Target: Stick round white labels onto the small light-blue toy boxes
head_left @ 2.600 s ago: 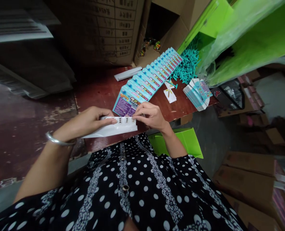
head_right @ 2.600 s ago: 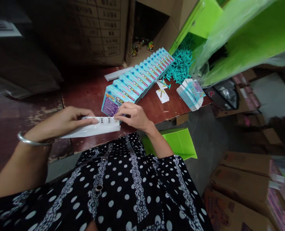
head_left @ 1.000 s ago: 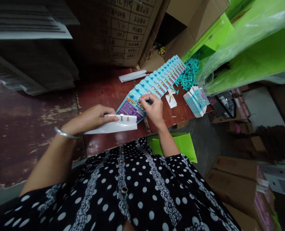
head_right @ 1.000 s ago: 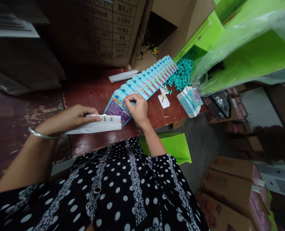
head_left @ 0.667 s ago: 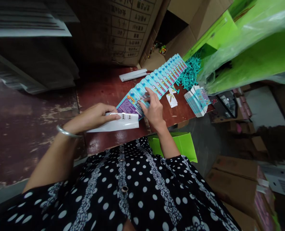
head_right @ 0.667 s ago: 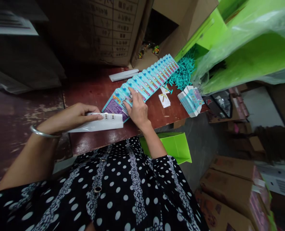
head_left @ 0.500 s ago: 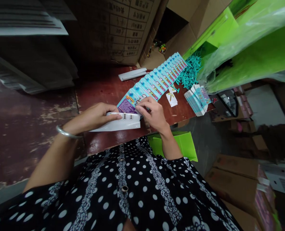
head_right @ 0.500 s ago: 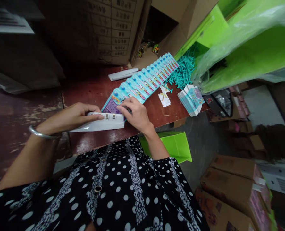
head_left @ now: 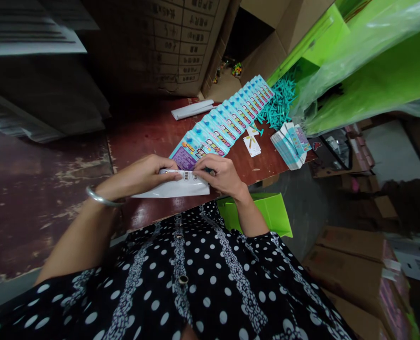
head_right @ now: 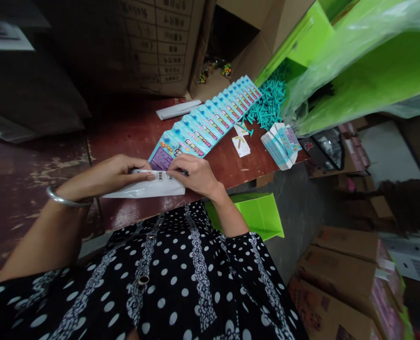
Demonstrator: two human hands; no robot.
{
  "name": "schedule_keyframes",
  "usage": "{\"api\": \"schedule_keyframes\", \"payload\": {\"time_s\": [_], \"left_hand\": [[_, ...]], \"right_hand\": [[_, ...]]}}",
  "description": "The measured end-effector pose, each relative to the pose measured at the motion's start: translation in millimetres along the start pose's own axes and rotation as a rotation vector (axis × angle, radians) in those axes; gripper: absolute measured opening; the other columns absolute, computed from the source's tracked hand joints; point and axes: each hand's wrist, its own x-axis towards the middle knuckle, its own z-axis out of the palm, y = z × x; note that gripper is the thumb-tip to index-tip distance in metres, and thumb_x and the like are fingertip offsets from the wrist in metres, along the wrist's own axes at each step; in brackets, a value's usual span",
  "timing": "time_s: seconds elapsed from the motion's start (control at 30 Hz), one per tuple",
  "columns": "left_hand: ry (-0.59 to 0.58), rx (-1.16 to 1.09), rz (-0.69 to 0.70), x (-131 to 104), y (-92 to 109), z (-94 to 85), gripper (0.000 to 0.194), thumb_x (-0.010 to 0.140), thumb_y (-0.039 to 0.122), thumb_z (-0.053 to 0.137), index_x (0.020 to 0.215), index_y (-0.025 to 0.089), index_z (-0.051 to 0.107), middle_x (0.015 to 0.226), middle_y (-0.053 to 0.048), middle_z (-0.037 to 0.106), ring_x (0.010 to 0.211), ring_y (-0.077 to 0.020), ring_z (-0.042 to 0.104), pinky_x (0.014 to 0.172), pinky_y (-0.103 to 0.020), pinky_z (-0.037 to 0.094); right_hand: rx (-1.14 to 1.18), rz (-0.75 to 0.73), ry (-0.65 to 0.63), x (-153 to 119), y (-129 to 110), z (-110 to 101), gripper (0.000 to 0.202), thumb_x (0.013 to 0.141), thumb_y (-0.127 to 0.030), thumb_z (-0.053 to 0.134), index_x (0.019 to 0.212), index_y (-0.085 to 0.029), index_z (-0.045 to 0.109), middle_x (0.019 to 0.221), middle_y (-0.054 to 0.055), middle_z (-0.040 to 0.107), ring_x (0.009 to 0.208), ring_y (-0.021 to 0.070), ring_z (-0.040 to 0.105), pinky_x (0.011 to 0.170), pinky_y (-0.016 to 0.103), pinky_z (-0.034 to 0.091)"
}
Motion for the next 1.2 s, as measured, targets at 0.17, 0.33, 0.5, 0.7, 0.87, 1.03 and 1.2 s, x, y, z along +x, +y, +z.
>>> {"api": "schedule_keyframes", "payload": {"time_s": [0.17,0.33,0.5,0.7,0.87,1.03,1.2], "left_hand": [[0.037,-0.051,-0.004,4,0,-3.5,0.049,0.093,0.066,0.064,0.080,0.020,0.071,0.071,0.000,0.062,0.066,-0.0150,0.051,0.062,-0.027,0.037],[0.015,-0.024,-0.038,10,-1,-5.3,0.050,0.092,0.067,0.064,0.078,0.019,0.069,0.067,0.001,0.058,0.062,-0.0143,0.049,0.060,-0.026,0.035],[-0.013,-0.022,-0.030,14,-4,-1.8,0.050,0.093,0.067,0.061,0.079,0.020,0.069,0.070,-0.001,0.062,0.064,-0.0152,0.052,0.061,-0.027,0.036],[-0.015,-0.014,-0.036,16,-5,0.6,0.049,0.093,0.066,0.061,0.079,0.020,0.070,0.070,-0.001,0.062,0.064,-0.0152,0.052,0.061,-0.027,0.036],[-0.013,-0.013,-0.025,19,-4,2.7,0.050,0.093,0.067,0.061,0.080,0.020,0.070,0.069,0.000,0.062,0.064,-0.0152,0.051,0.060,-0.027,0.036],[-0.004,0.001,-0.015,19,-1,1.7,0.050,0.093,0.066,0.061,0.081,0.019,0.071,0.072,-0.002,0.065,0.066,-0.0158,0.054,0.062,-0.027,0.037],[0.001,-0.004,0.026,21,5,2.8,0.049,0.094,0.065,0.062,0.082,0.019,0.072,0.072,-0.001,0.064,0.067,-0.0158,0.054,0.064,-0.027,0.037]], "right_hand": [[0.021,-0.099,0.229,3,-11,-2,0.022,0.106,-0.039,0.072,0.090,-0.025,0.077,0.111,0.005,0.083,0.107,0.0209,0.076,0.103,0.042,0.058],[0.071,0.096,0.594,22,9,-16,0.018,0.099,-0.032,0.076,0.083,-0.024,0.075,0.102,0.004,0.082,0.104,0.0212,0.076,0.092,0.038,0.059],[0.015,0.218,0.576,39,45,-23,0.017,0.096,-0.030,0.077,0.080,-0.024,0.074,0.096,0.003,0.083,0.100,0.0212,0.077,0.101,0.041,0.058],[-0.062,0.259,0.547,42,49,-14,0.018,0.099,-0.027,0.073,0.081,-0.023,0.072,0.093,0.003,0.081,0.096,0.0204,0.075,0.096,0.039,0.057],[-0.205,0.262,0.499,42,55,-10,0.012,0.099,-0.023,0.072,0.087,-0.023,0.068,0.095,0.004,0.075,0.093,0.0207,0.070,0.094,0.039,0.057],[-0.265,0.203,0.475,32,38,-14,0.026,0.101,-0.024,0.068,0.128,-0.023,0.069,0.126,0.010,0.071,0.100,0.0224,0.068,0.102,0.045,0.058],[-0.089,0.093,0.148,17,-1,-22,0.017,0.106,-0.037,0.070,0.101,-0.022,0.078,0.103,0.003,0.075,0.093,0.0179,0.069,0.094,0.036,0.057]]}}
